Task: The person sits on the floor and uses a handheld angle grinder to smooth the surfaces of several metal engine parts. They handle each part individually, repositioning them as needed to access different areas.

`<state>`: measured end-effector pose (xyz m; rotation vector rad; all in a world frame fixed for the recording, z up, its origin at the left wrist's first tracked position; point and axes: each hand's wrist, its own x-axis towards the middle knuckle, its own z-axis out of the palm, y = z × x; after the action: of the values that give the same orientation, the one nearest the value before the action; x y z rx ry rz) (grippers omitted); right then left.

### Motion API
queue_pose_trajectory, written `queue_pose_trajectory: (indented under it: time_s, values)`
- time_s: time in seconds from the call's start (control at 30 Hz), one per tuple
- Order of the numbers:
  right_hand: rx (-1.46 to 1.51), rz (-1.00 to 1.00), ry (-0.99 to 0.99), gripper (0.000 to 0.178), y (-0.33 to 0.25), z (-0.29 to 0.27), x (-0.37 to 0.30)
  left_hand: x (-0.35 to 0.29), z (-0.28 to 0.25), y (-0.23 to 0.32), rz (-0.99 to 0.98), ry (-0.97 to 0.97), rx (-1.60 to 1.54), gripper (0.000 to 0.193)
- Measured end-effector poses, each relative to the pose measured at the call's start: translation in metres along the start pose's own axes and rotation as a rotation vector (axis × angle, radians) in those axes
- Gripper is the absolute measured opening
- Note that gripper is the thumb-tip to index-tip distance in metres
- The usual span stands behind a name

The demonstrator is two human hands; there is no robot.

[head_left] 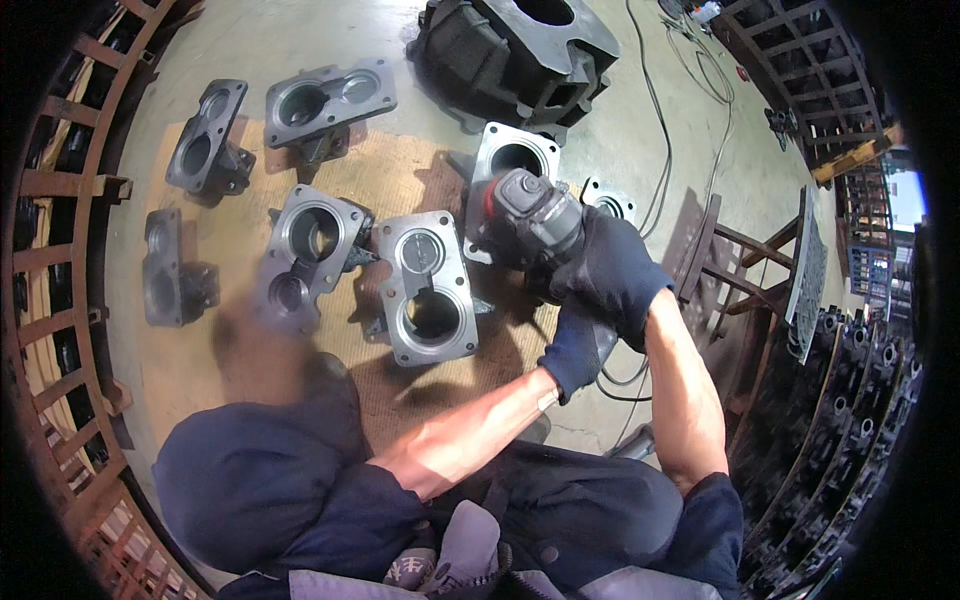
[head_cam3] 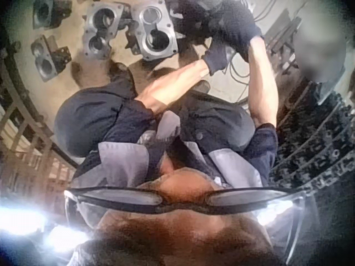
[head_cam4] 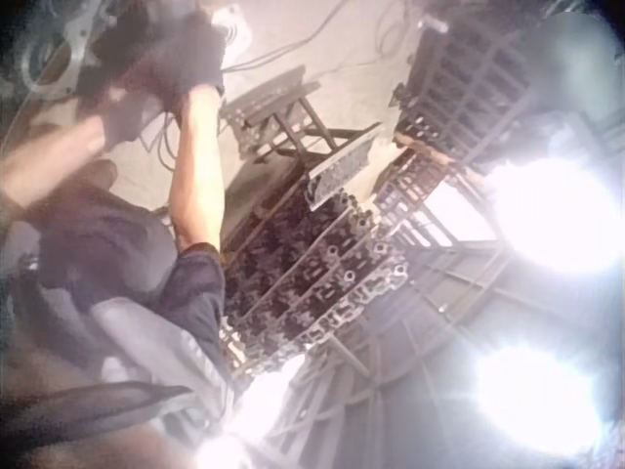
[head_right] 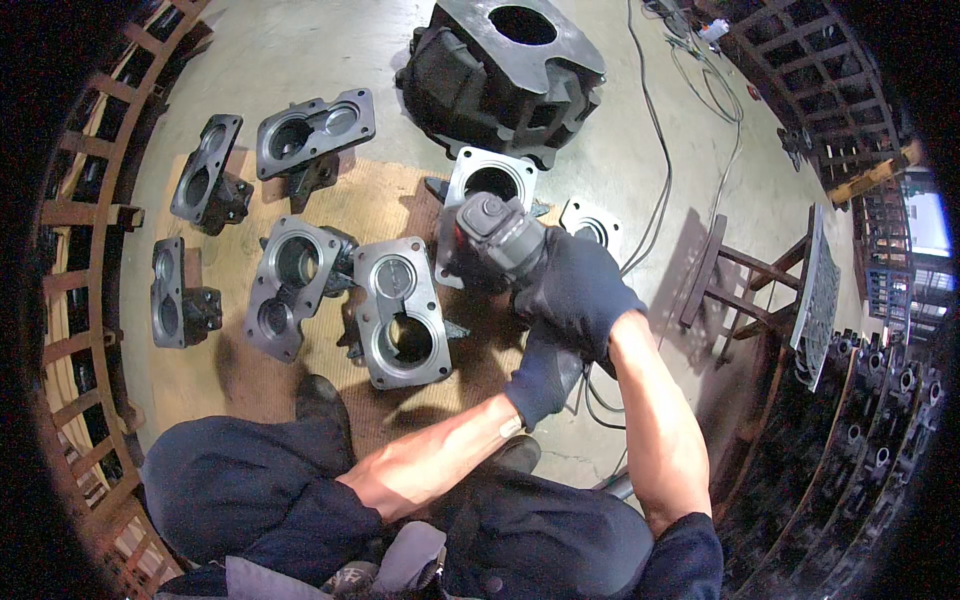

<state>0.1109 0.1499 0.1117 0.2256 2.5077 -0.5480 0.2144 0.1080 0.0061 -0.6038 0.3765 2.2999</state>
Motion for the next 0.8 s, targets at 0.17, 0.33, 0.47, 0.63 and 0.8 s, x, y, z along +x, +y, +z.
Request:
queue_pose_trajectory:
  time_s: [0.17,0.33,0.47,0.63,0.8]
  values:
    - [-0.002,0.009,0.036,0.059,0.012,0.004,0.015,0.033,-0.037,-0.031,0.204,-0.210,0.151,0.040]
    - [-0.007,0.001,-0.036,0.062,0.027,0.021,-0.008,0.010,-0.026,-0.038,-0.146,0.046,-0.642,0.044]
    - [0.124,-0.071,0.043,0.060,0.011,0.008,-0.003,0.004,-0.014,-0.014,-0.059,-0.057,-0.234,0.043]
    - [0.066,-0.058,0.057,0.061,0.005,0.001,-0.012,0.001,-0.001,-0.014,-0.069,0.019,-0.076,0.044]
    - [-0.053,0.016,-0.023,0.058,0.029,0.029,-0.039,-0.024,-0.015,-0.048,-0.257,-0.102,-0.616,0.035]
